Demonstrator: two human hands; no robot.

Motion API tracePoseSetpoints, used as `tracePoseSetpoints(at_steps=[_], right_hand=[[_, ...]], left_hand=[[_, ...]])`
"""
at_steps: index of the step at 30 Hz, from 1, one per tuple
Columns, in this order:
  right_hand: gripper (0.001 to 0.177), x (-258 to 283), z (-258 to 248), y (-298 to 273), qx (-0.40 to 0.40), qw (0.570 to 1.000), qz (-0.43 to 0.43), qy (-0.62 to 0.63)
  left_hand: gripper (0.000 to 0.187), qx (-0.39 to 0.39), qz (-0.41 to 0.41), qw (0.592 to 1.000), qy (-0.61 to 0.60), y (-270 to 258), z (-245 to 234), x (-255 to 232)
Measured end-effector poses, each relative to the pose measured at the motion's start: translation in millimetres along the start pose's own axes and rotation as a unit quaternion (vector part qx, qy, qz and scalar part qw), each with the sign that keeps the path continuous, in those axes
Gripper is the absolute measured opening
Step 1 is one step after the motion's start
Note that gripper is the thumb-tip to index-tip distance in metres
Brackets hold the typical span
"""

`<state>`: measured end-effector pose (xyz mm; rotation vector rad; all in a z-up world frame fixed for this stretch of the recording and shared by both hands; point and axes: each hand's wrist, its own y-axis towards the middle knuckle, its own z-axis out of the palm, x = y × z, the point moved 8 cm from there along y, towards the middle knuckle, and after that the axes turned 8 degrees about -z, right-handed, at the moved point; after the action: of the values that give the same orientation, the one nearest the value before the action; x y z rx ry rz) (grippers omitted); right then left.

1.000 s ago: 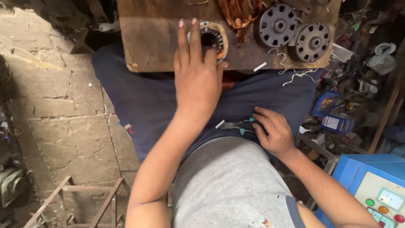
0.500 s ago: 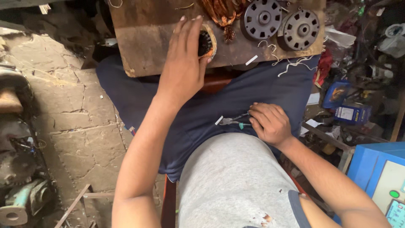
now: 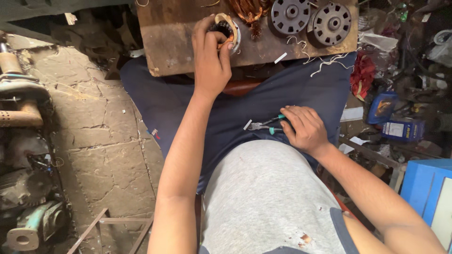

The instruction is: The person removes copper wire from a cylindrical motor stator by hand and with pliers. They pull out tangled wire bundles, cut remaining strands, and rotate the stator to access different sections.

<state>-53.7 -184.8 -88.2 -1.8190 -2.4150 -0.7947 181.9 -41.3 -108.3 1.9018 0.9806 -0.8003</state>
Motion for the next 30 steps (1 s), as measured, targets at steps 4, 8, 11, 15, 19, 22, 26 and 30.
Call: tracePoseSetpoints(at_steps=[4, 8, 11, 15, 19, 22, 26, 30], right_hand=[[0.026, -1, 1, 0, 0.000, 1.000, -0.002, -0.010], [0.024, -1, 1, 4, -0.014, 0.999, 0.000, -0.032], [0.025, 0, 2, 2, -0.011, 0.999, 0.002, -0.033], [0.024, 0, 0, 4, -0.014, 1.000, 0.005, -0.028], [0.023, 1, 0, 3, -0.011, 1.000, 0.004, -0.029], [0.024, 2, -1, 7, -0.003, 1.000, 0.003, -0.026], [0.029, 3, -9, 30, 0.031, 0.999, 0.021, 0.019], [0.026, -22, -14, 89, -0.007, 0.997, 0.048, 0.068]], left_hand=[[0.014, -0.001, -0.023, 1.000, -0.010, -2, 3, 6], [0.014, -0.003, -0.033, 0.999, -0.015, 0, 5, 3], [0.013, -0.022, -0.042, 0.999, -0.028, -2, 6, 4], [0.014, -0.041, -0.065, 0.997, -0.017, -2, 10, 3], [0.014, -0.020, -0.062, 0.998, 0.003, -3, 8, -1], [0.029, 0.033, -0.057, 0.998, 0.007, 1, -2, -2], [0.078, 0.102, -0.052, 0.993, -0.021, 6, -18, 2], [0.109, 0.097, -0.066, 0.991, -0.062, 1, -15, 11]])
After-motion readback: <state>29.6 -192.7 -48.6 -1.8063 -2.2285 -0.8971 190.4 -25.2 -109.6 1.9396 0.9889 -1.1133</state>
